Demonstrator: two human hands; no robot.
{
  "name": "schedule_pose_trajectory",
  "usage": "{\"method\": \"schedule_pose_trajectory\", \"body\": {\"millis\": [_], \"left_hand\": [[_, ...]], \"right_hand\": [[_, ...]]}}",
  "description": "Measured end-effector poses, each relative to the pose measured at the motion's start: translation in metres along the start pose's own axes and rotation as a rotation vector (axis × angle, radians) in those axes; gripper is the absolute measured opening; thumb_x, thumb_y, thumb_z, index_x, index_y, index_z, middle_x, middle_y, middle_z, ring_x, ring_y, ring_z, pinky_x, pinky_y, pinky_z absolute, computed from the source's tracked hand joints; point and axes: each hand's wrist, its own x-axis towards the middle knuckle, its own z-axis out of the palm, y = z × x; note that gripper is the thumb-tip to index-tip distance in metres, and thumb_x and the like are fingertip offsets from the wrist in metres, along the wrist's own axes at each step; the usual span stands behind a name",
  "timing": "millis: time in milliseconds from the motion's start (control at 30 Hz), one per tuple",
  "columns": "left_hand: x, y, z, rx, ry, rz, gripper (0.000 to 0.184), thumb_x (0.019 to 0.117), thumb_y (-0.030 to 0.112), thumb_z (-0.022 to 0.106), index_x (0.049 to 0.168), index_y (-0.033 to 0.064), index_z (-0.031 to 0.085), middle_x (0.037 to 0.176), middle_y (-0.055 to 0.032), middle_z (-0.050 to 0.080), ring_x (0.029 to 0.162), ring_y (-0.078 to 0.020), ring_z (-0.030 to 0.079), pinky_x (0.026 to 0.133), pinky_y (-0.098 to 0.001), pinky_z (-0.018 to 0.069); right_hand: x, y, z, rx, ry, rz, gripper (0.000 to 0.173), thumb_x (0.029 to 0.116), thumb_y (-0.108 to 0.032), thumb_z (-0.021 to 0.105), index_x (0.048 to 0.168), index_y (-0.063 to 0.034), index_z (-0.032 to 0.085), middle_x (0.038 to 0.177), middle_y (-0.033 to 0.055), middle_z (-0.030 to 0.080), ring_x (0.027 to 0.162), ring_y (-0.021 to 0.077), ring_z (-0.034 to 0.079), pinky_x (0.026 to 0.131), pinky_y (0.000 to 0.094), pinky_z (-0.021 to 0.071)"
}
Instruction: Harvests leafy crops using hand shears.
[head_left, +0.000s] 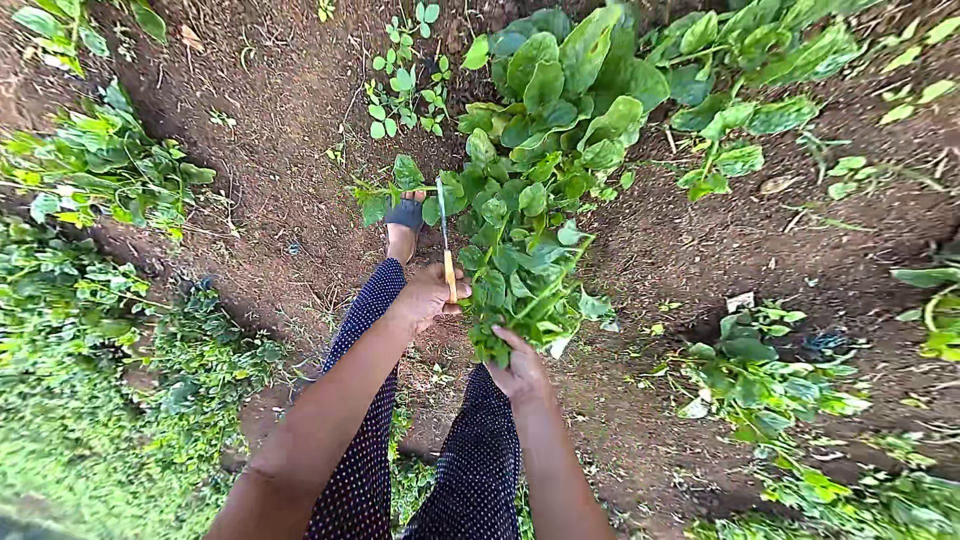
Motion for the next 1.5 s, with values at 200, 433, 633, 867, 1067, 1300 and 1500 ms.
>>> {"method": "schedule_pose_trajectory", "body": {"millis": [200,433,633,867,1067,1300,1500], "left_hand": [[-0.007,0.004,0.010,0.679,0.038,0.092,0.038,0.0998,0.015,0.063,0.134,-0.0011,0.058,0.118,-0.0225,0.067,0.108,-0.0326,0.068,0.097,-0.0512,0.0532],[-0.026,0.002,0.020,1.017,-0.012,0.182,0.037,0.1040,0.014,0.053,0.139,0.0023,0.056,0.129,-0.0221,0.066,0.120,-0.0380,0.066,0.100,-0.0554,0.0516],[-0.021,-0.025,0.021,1.047,0.066,0.460,0.027,0.1008,0.007,0.056,0.125,-0.0019,0.065,0.119,-0.0226,0.071,0.110,-0.0392,0.070,0.087,-0.0533,0.0573],[0.006,0.030,-0.014,0.879,-0.139,0.171,0.054,0.1026,0.020,0.061,0.153,0.0078,0.046,0.125,-0.0216,0.067,0.111,-0.0388,0.068,0.092,-0.0621,0.0539],[0.084,0.095,-0.010,0.989,-0.238,0.003,0.033,0.1059,0.031,0.051,0.108,0.0032,0.068,0.092,-0.0096,0.071,0.076,-0.0178,0.068,0.070,-0.0384,0.0560],[0.106,0.128,0.004,0.823,-0.114,-0.105,0.021,0.0986,0.031,0.066,0.096,0.0101,0.067,0.067,-0.0032,0.061,0.050,-0.0130,0.060,0.048,-0.0284,0.0541],[0.120,0.124,0.007,0.649,-0.239,-0.132,0.028,0.1001,0.035,0.064,0.092,0.0088,0.064,0.062,-0.0032,0.056,0.047,-0.0130,0.058,0.047,-0.0289,0.0551]], "right_hand": [[0.020,-0.012,0.046,0.008,-0.018,0.074,0.042,0.1110,-0.037,0.023,0.109,-0.0105,0.056,0.086,0.0046,0.066,0.076,0.0144,0.066,0.064,0.0340,0.0564],[0.029,-0.013,0.042,0.072,-0.105,0.141,0.049,0.1100,-0.041,0.018,0.107,-0.0114,0.057,0.086,0.0037,0.070,0.077,0.0134,0.070,0.066,0.0331,0.0598],[0.040,-0.003,0.029,0.150,-0.167,0.152,0.050,0.1097,-0.039,0.024,0.094,-0.0134,0.064,0.079,0.0029,0.072,0.072,0.0127,0.071,0.064,0.0312,0.0601],[0.047,-0.006,0.018,0.049,-0.073,0.114,0.031,0.1071,-0.032,0.035,0.108,-0.0109,0.058,0.090,0.0089,0.070,0.076,0.0214,0.071,0.063,0.0394,0.0616],[0.059,0.000,-0.003,0.036,-0.099,0.044,0.020,0.1041,-0.024,0.047,0.112,-0.0083,0.057,0.095,0.0121,0.069,0.080,0.0232,0.071,0.066,0.0390,0.0619],[0.043,-0.023,-0.018,0.112,-0.299,-0.004,0.025,0.0952,-0.032,0.064,0.108,-0.0098,0.067,0.101,0.0126,0.072,0.086,0.0253,0.072,0.071,0.0404,0.0629],[0.044,-0.032,-0.039,0.159,-0.308,0.011,0.033,0.0922,-0.032,0.068,0.108,-0.0031,0.067,0.101,0.0185,0.071,0.084,0.0289,0.073,0.069,0.0402,0.0641]]}}
